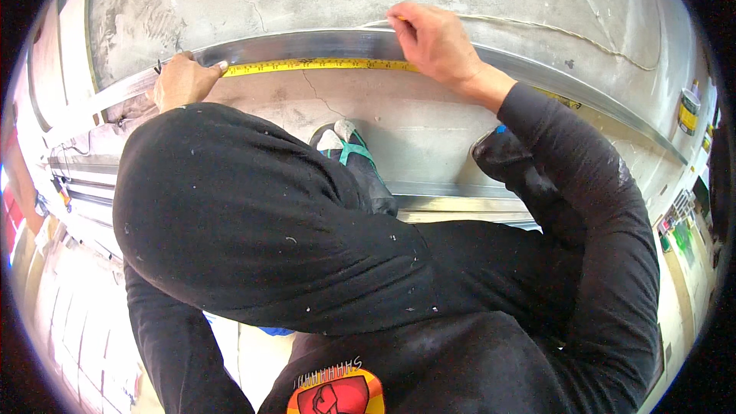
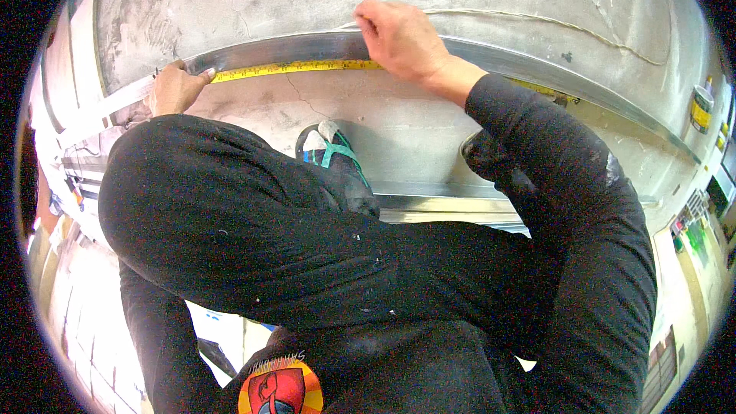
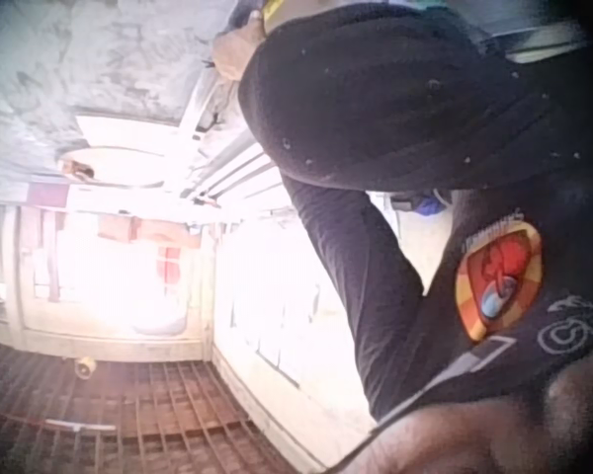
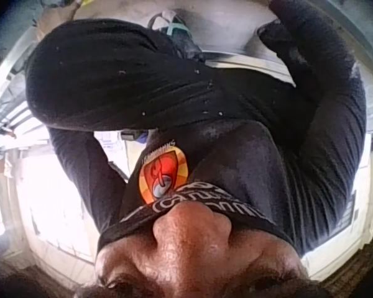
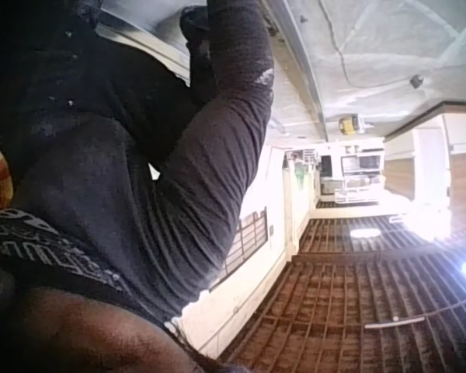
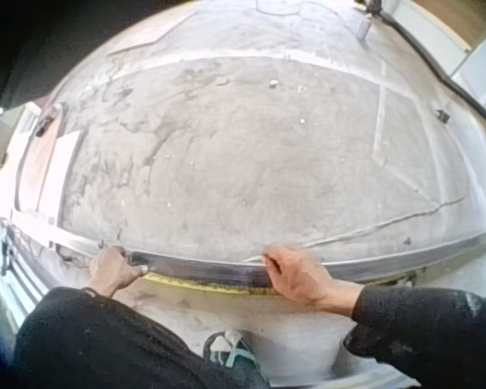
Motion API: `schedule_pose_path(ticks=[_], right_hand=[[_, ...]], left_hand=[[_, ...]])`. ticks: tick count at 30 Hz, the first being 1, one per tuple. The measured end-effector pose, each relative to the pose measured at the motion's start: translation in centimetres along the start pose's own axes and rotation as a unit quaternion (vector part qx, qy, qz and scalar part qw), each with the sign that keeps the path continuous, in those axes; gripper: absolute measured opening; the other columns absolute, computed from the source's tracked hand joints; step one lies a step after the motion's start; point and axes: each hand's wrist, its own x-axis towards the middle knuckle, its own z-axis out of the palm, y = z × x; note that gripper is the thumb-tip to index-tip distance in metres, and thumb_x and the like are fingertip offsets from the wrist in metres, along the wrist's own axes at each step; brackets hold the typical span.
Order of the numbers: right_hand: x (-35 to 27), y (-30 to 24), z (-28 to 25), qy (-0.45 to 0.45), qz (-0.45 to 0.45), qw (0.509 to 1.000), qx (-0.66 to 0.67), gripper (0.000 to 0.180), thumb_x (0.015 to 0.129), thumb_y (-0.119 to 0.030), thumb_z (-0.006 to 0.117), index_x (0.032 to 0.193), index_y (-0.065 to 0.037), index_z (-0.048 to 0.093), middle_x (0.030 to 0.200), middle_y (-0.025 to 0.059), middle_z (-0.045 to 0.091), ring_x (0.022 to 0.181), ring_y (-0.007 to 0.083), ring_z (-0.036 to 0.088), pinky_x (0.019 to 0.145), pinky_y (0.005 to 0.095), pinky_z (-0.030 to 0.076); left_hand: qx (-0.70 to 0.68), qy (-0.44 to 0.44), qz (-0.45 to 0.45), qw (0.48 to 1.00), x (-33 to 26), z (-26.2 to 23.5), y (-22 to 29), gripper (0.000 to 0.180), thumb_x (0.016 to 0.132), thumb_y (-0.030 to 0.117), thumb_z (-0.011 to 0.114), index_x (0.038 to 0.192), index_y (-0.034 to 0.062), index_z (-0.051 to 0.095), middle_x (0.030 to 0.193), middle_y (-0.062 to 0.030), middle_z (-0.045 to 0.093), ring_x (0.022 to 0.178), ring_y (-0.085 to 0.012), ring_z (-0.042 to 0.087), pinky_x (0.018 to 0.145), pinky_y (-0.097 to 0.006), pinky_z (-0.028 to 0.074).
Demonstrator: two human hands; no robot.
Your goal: The person is using a tape measure to take measurements on a curved metal profile and marking points with a pencil.
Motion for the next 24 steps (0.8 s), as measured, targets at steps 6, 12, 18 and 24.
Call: schedule_pose_path(ticks=[6,12,18,24], right_hand=[[-1.1,0.7,-1.5,-0.095,0.032,0.992,0.080,0.012,0.092,-0.013,0.066,0.099,-0.004,0.068,0.086,0.0192,0.070,0.080,0.0384,0.069,0.070,0.0439,0.055],[-2.4,1.0,-0.3,-0.138,0.010,0.987,0.087,0.012,0.091,-0.013,0.066,0.099,-0.005,0.068,0.088,0.0184,0.071,0.081,0.0396,0.068,0.071,0.0456,0.054],[-2.4,1.1,0.1,-0.138,0.007,0.988,0.074,0.012,0.092,-0.015,0.065,0.098,-0.006,0.068,0.087,0.0185,0.070,0.082,0.0401,0.068,0.072,0.0471,0.054],[-2.3,1.0,-0.1,-0.155,0.012,0.986,0.059,0.013,0.092,-0.013,0.065,0.101,-0.005,0.068,0.091,0.0179,0.071,0.085,0.0393,0.069,0.074,0.0452,0.054]], left_hand=[[-0.008,-0.015,-0.002,1.000,0.2,0.2,-0.3,0.063,0.078,0.055,0.078,0.116,0.0050,0.073,0.114,-0.0190,0.074,0.113,-0.0379,0.068,0.096,-0.059,0.045],[-0.003,-0.011,0.015,1.000,0.4,0.3,-0.4,0.067,0.080,0.059,0.076,0.116,0.0026,0.071,0.116,-0.0213,0.073,0.112,-0.0372,0.068,0.094,-0.055,0.050],[0.007,-0.025,-0.005,1.000,-0.1,-0.3,0.2,0.070,0.080,0.058,0.077,0.123,0.0031,0.070,0.120,-0.0214,0.072,0.116,-0.0367,0.067,0.097,-0.053,0.050],[0.003,-0.017,0.001,1.000,-0.1,-0.3,0.1,0.071,0.079,0.059,0.077,0.122,0.0028,0.070,0.119,-0.0220,0.072,0.115,-0.0380,0.067,0.097,-0.052,0.050]])
